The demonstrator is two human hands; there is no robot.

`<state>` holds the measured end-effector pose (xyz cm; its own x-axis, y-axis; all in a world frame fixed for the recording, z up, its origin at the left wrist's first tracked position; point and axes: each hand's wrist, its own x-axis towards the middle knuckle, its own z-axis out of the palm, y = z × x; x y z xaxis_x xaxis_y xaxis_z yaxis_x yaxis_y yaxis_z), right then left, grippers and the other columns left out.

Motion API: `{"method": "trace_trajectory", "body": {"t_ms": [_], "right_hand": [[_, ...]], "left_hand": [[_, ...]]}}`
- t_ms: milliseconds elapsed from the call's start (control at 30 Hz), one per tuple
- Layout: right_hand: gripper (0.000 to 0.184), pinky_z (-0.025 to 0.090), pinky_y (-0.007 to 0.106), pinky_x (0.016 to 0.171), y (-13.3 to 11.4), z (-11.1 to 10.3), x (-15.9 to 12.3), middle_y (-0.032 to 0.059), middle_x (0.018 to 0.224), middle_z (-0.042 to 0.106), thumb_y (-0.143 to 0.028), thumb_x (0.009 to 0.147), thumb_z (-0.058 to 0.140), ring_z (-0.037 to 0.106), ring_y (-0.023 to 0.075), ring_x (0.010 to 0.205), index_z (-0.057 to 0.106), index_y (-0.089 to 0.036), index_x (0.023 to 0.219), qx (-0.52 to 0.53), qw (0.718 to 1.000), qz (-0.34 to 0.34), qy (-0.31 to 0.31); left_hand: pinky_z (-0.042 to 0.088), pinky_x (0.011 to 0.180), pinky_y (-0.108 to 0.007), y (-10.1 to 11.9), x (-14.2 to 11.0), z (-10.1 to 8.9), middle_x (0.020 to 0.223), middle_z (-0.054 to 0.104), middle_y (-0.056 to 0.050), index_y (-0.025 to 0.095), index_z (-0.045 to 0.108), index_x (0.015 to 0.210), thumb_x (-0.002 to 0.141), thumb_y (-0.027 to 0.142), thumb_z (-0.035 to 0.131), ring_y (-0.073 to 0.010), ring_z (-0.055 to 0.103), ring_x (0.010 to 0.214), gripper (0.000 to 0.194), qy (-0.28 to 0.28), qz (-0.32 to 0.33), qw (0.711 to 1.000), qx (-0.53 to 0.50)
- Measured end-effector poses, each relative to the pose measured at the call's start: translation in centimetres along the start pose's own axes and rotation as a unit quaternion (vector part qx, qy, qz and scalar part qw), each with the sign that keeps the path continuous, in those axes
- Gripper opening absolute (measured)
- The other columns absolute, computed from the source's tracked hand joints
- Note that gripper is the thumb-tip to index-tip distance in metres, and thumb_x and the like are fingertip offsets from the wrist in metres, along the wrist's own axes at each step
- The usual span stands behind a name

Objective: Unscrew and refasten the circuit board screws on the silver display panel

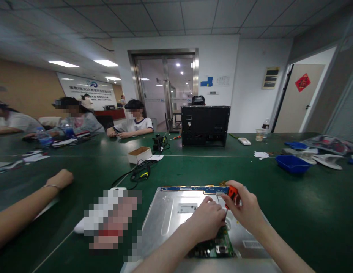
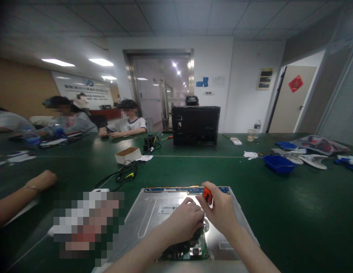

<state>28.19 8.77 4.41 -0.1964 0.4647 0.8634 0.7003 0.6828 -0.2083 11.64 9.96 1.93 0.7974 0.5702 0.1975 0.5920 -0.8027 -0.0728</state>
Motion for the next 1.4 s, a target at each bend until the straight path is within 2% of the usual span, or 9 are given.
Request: {"method": "trace_trajectory", "body": {"t_ms": [133, 233, 400, 533, 867, 1133, 1267, 1400], "right_hand": [[0.023, 0.045, 0.021, 0.045, -0.4, -0.4, 0.2, -0.0012, 0.071, 0.064, -0.032, 0.105, 0.041, 0.057, 0.0113, 0.045, 0.053, -0.018, 0.119, 0.041, 0.999, 0.006, -0.015], [0.024, 0.046, 0.021, 0.046, -0.6, -0.4, 0.2, -0.0019, 0.070, 0.064, -0.028, 0.105, 0.039, 0.058, 0.0118, 0.047, 0.052, -0.019, 0.123, 0.060, 0.998, 0.014, -0.020], [0.024, 0.042, 0.020, 0.041, -0.2, -0.1, 0.1, -0.0048, 0.065, 0.059, -0.032, 0.104, 0.046, 0.053, 0.0100, 0.042, 0.052, -0.018, 0.123, 0.042, 0.999, 0.013, 0.000], [0.023, 0.044, 0.018, 0.042, 0.1, 0.0, 0.3, -0.0038, 0.067, 0.060, -0.038, 0.104, 0.049, 0.054, 0.0089, 0.043, 0.054, -0.019, 0.115, 0.027, 1.000, -0.005, 0.011], [0.029, 0.044, 0.019, 0.042, 0.4, 0.0, 0.2, -0.0033, 0.064, 0.061, -0.048, 0.104, 0.047, 0.054, 0.0095, 0.042, 0.055, -0.020, 0.107, -0.015, 1.000, -0.002, 0.017], [0.029, 0.045, 0.021, 0.042, 0.0, -0.2, 0.2, 0.0033, 0.082, 0.068, -0.042, 0.105, 0.046, 0.056, 0.0095, 0.046, 0.053, -0.017, 0.119, 0.029, 0.999, 0.013, -0.013], [0.026, 0.045, 0.020, 0.041, -0.3, -0.2, 0.0, -0.0005, 0.074, 0.066, -0.035, 0.106, 0.041, 0.057, 0.0099, 0.044, 0.051, -0.018, 0.123, 0.051, 0.998, 0.021, -0.020], [0.021, 0.042, 0.018, 0.038, -0.3, -0.1, 0.1, -0.0048, 0.064, 0.060, -0.035, 0.105, 0.045, 0.055, 0.0095, 0.040, 0.052, -0.019, 0.118, 0.043, 0.999, 0.023, -0.005]], "left_hand": [[0.043, 0.088, -0.037, 0.0, 0.0, 0.0, 0.090, 0.075, -0.005, 0.016, 0.066, 0.087, 0.094, 0.026, 0.066, -0.0226, 0.069, 0.086, 0.012, 0.002, 0.001, 1.000, 0.001], [0.042, 0.087, -0.037, 0.0, 0.0, -0.1, 0.089, 0.075, -0.005, 0.016, 0.065, 0.084, 0.094, 0.025, 0.066, -0.0227, 0.069, 0.086, 0.014, 0.001, 0.001, 1.000, 0.002], [0.043, 0.085, -0.036, 0.0, 0.0, -0.2, 0.090, 0.075, -0.004, 0.016, 0.064, 0.082, 0.094, 0.026, 0.066, -0.0225, 0.069, 0.085, 0.016, -0.001, 0.003, 1.000, 0.003], [0.043, 0.085, -0.036, 0.0, 0.0, -0.1, 0.089, 0.075, -0.005, 0.016, 0.065, 0.081, 0.094, 0.027, 0.067, -0.0230, 0.070, 0.086, 0.017, 0.000, 0.001, 1.000, 0.007], [0.043, 0.086, -0.036, -0.1, 0.0, 0.2, 0.089, 0.075, -0.005, 0.016, 0.066, 0.084, 0.093, 0.028, 0.069, -0.0235, 0.070, 0.087, 0.015, 0.005, 0.006, 1.000, 0.014], [0.042, 0.086, -0.036, -0.1, 0.0, 0.1, 0.087, 0.074, -0.005, 0.016, 0.065, 0.084, 0.093, 0.026, 0.067, -0.0225, 0.069, 0.085, 0.014, 0.007, 0.006, 1.000, 0.006], [0.042, 0.086, -0.036, -0.2, 0.0, 0.1, 0.087, 0.073, -0.005, 0.016, 0.064, 0.083, 0.093, 0.024, 0.067, -0.0223, 0.069, 0.086, 0.013, 0.006, 0.006, 1.000, 0.003], [0.042, 0.084, -0.036, -0.1, 0.1, -0.1, 0.085, 0.073, -0.005, 0.016, 0.065, 0.082, 0.094, 0.024, 0.065, -0.0223, 0.069, 0.084, 0.014, 0.004, 0.006, 1.000, 0.003]]}}
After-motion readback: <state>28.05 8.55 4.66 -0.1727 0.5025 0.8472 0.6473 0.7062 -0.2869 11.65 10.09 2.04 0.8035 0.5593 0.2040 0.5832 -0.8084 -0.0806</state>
